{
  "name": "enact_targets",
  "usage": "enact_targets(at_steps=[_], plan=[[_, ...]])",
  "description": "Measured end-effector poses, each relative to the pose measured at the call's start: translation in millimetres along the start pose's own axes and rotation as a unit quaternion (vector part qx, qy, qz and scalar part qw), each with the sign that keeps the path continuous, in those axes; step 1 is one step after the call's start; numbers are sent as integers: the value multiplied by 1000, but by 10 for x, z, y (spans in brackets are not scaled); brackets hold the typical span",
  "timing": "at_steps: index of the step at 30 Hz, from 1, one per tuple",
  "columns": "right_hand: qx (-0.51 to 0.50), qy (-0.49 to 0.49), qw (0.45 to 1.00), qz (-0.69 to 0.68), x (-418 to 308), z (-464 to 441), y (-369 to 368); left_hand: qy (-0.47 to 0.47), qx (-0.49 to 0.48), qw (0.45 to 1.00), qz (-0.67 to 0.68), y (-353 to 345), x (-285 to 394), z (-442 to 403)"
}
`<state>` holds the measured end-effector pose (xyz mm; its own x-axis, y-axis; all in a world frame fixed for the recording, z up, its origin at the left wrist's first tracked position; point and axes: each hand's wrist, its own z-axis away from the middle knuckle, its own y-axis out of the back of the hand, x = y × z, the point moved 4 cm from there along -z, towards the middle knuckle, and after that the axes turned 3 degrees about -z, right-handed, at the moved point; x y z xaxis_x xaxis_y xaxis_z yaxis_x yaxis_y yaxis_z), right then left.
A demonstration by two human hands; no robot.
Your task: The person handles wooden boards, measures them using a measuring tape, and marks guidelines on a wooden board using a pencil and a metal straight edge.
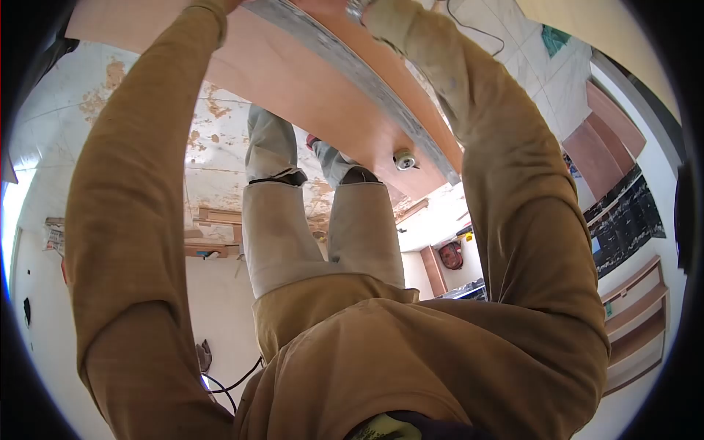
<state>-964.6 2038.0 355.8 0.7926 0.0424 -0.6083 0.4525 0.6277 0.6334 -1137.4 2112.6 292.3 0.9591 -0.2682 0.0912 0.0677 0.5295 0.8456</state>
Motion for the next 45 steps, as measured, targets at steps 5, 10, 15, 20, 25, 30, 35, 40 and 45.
enact_targets(at_steps=[5, 10, 15, 20, 25, 30, 35, 40, 45], plan=[[-1, -56, 996, 64, 640, 2422, -1062, -36, -6, 995, -96, -102, -133, -306], [-115, -138, 978, 103, 1037, 4058, -1596, -36, -10, 978, -203, -11, -234, -602], [147, -299, 940, -76, 1084, 4992, -1969, 11, 29, 986, -166, -72, -209, -309], [303, -293, 900, -109, 707, 5083, -2597, 246, 82, 907, 331, -1029, 303, 876], [316, -292, 893, -129, 311, 4536, -3198, 216, 58, 897, 382, -1887, 1818, 2071], [321, -351, 864, -168, 255, 4615, -3461, 354, 92, 869, 333, -1743, 2138, 2068], [283, -391, 853, -196, -125, 5693, -4159, 267, 103, 737, 613, -1579, 1572, 1697], [329, -469, 797, -191, -280, 6810, -4565, 202, 155, 678, 690, -801, 1397, 1997], [413, -494, 748, -161, 424, 6681, -3981, 153, 168, 701, 676, -467, 1158, 1923]])
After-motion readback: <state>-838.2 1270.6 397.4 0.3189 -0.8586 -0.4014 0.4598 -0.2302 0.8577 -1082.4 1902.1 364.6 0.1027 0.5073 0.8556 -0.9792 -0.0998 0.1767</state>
